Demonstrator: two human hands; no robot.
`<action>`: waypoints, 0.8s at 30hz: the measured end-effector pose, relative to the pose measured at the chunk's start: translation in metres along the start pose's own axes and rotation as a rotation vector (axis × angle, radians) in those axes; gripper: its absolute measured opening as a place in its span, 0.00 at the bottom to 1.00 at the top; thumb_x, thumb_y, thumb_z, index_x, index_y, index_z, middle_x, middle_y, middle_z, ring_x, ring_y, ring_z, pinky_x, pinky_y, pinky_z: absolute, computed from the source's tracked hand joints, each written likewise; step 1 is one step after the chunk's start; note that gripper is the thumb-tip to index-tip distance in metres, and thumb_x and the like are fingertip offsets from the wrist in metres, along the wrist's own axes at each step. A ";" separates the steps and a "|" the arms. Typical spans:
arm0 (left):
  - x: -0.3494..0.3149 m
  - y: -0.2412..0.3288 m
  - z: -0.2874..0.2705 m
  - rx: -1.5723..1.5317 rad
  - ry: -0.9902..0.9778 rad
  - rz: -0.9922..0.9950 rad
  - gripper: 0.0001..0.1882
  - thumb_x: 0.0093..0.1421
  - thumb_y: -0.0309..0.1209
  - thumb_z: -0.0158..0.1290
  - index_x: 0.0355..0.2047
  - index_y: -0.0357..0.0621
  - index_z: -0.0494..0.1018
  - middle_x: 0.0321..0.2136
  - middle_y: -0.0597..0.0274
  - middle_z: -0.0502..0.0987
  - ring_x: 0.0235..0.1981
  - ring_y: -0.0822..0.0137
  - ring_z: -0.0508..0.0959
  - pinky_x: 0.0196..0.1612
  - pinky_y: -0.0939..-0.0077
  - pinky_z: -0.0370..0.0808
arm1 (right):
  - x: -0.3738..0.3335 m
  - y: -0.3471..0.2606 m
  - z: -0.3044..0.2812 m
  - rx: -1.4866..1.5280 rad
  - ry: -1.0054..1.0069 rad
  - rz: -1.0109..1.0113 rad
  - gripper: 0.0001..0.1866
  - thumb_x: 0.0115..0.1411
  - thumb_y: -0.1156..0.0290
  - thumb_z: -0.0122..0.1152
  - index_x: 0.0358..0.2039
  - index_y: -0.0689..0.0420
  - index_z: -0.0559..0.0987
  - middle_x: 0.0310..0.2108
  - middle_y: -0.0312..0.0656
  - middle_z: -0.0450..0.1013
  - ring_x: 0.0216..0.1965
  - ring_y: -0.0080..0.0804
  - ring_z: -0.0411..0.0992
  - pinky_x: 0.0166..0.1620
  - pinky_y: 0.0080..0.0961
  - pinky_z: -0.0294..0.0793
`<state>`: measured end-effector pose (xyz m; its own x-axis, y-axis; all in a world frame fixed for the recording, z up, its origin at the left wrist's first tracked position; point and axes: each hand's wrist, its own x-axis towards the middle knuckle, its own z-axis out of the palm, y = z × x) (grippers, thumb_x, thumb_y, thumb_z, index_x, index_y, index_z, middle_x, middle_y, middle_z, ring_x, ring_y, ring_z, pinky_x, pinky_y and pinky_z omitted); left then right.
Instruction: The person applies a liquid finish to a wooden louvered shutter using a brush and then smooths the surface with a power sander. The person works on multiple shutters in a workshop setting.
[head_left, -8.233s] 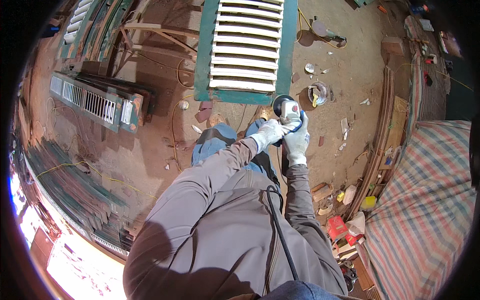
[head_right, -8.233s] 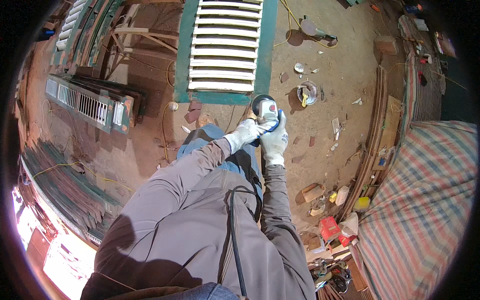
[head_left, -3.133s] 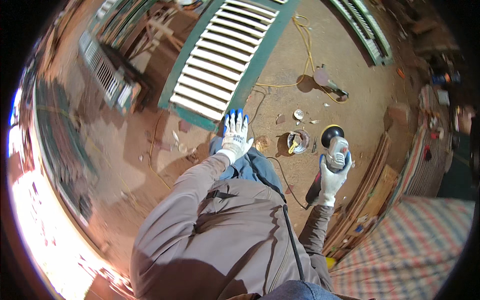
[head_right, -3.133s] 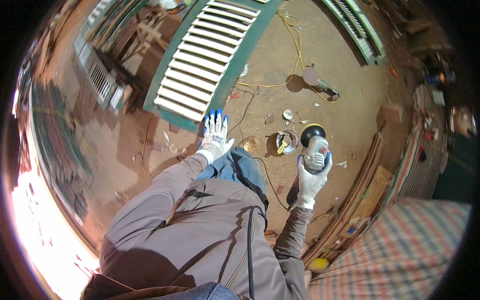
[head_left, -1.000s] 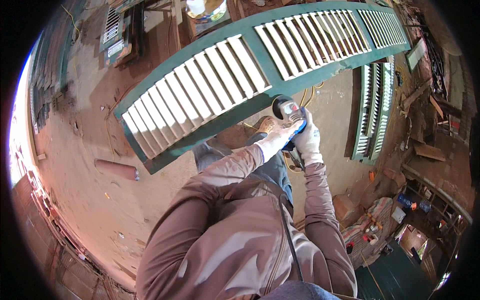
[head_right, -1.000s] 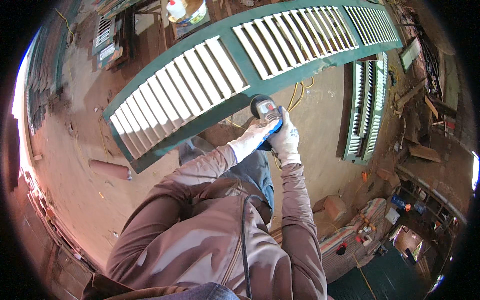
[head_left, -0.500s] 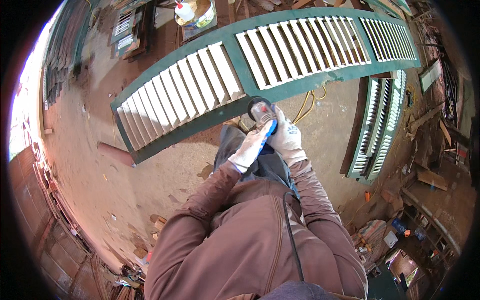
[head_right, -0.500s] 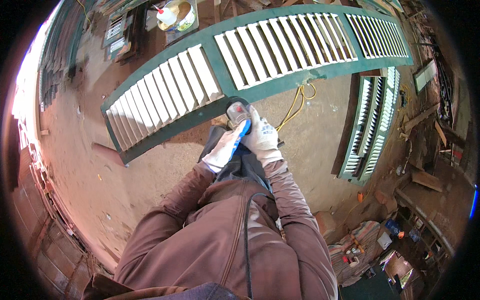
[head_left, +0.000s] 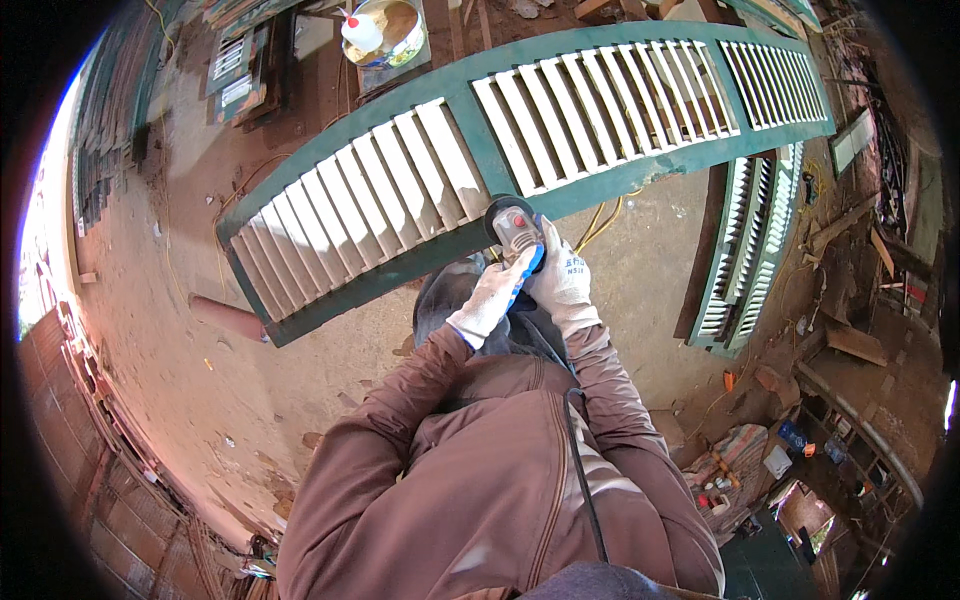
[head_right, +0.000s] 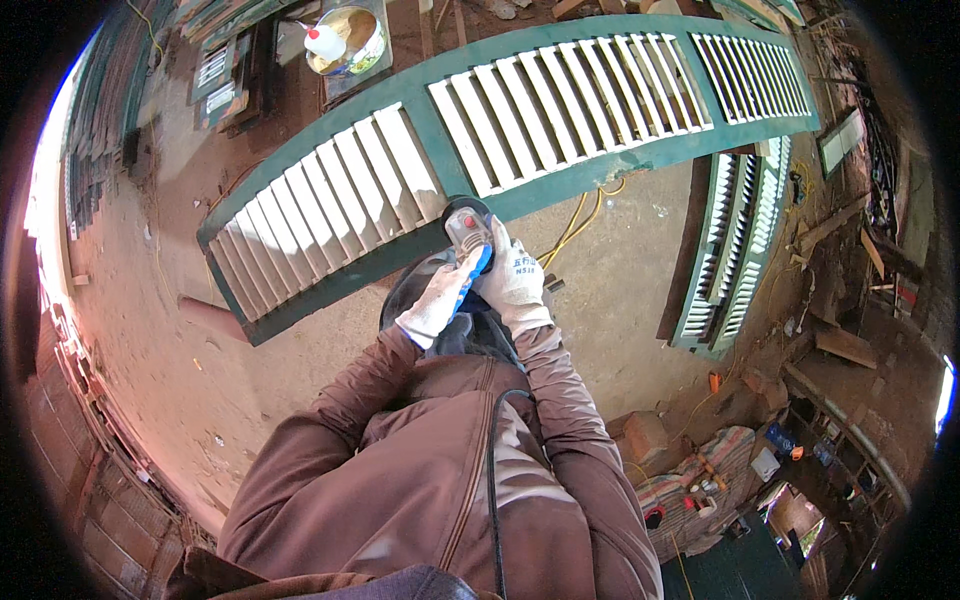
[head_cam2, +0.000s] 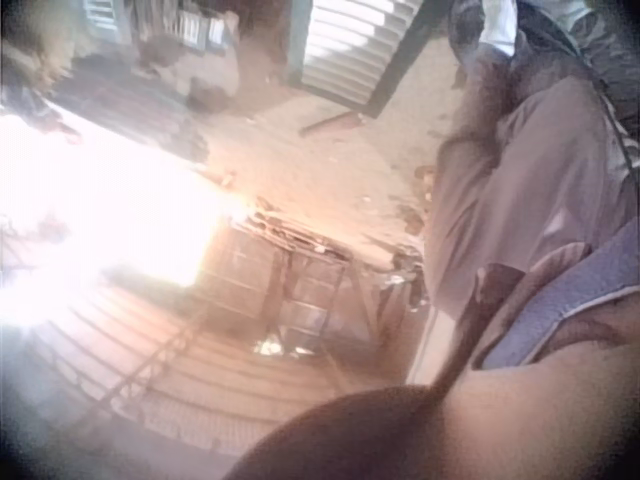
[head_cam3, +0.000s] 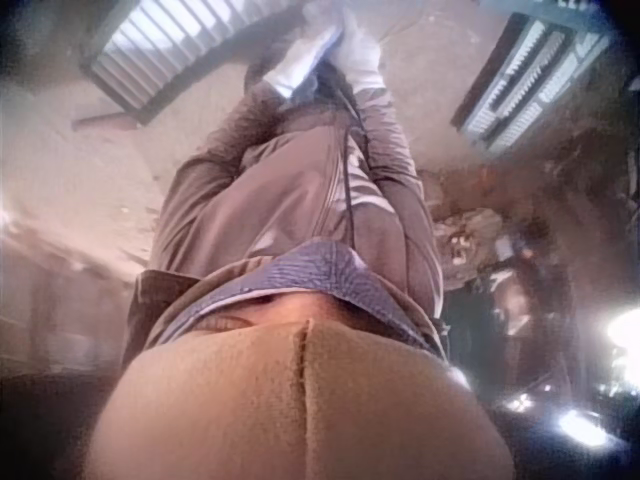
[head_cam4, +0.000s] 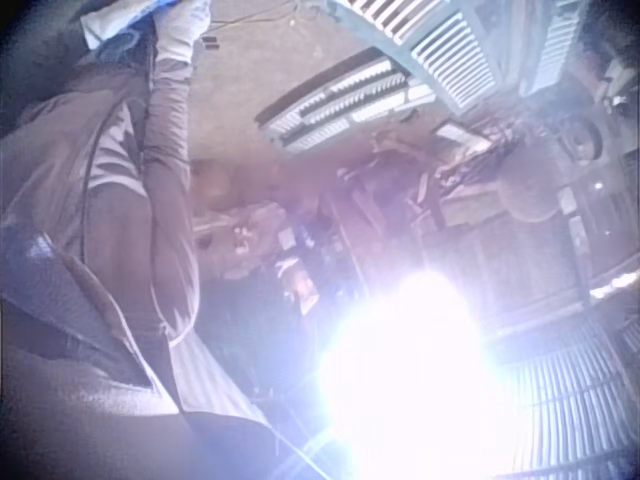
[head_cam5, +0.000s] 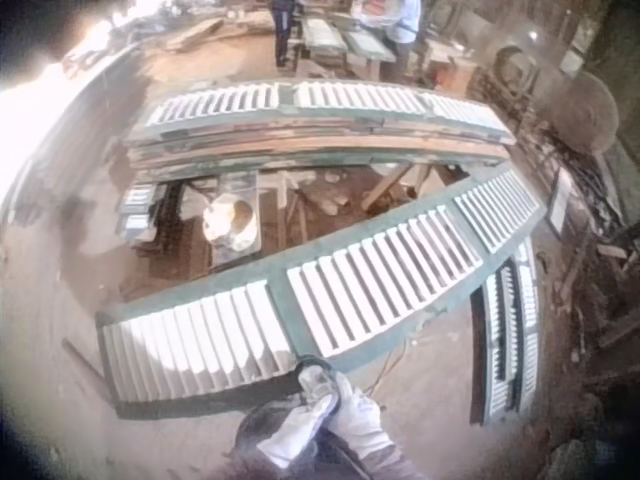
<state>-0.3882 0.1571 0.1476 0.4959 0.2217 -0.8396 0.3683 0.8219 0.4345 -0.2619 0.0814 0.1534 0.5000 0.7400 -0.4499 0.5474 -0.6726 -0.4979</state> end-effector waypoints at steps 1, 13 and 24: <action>-0.001 0.004 -0.002 0.010 -0.005 -0.002 0.23 0.63 0.59 0.60 0.27 0.54 0.75 0.20 0.80 0.67 0.19 0.83 0.61 0.22 0.83 0.57 | 0.000 -0.005 -0.003 -0.005 -0.011 0.021 0.53 0.48 0.53 0.75 0.72 0.50 0.60 0.47 0.62 0.77 0.45 0.57 0.80 0.48 0.46 0.79; 0.001 0.003 0.018 0.299 -0.165 -0.047 0.22 0.64 0.56 0.61 0.35 0.50 0.83 0.25 0.78 0.74 0.24 0.81 0.66 0.26 0.81 0.61 | -0.031 0.015 -0.001 0.156 0.178 0.116 0.47 0.50 0.58 0.75 0.69 0.54 0.65 0.57 0.54 0.75 0.54 0.53 0.76 0.54 0.43 0.77; 0.004 0.031 -0.024 0.184 -0.151 -0.044 0.22 0.66 0.53 0.59 0.43 0.46 0.82 0.29 0.73 0.77 0.28 0.78 0.72 0.30 0.80 0.67 | -0.003 -0.024 0.017 0.131 0.170 0.077 0.45 0.52 0.60 0.73 0.68 0.55 0.64 0.55 0.55 0.76 0.54 0.55 0.76 0.54 0.43 0.77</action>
<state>-0.3937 0.1957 0.1504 0.5832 0.0952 -0.8067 0.5225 0.7164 0.4623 -0.2876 0.0960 0.1545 0.6489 0.6677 -0.3649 0.4164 -0.7130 -0.5641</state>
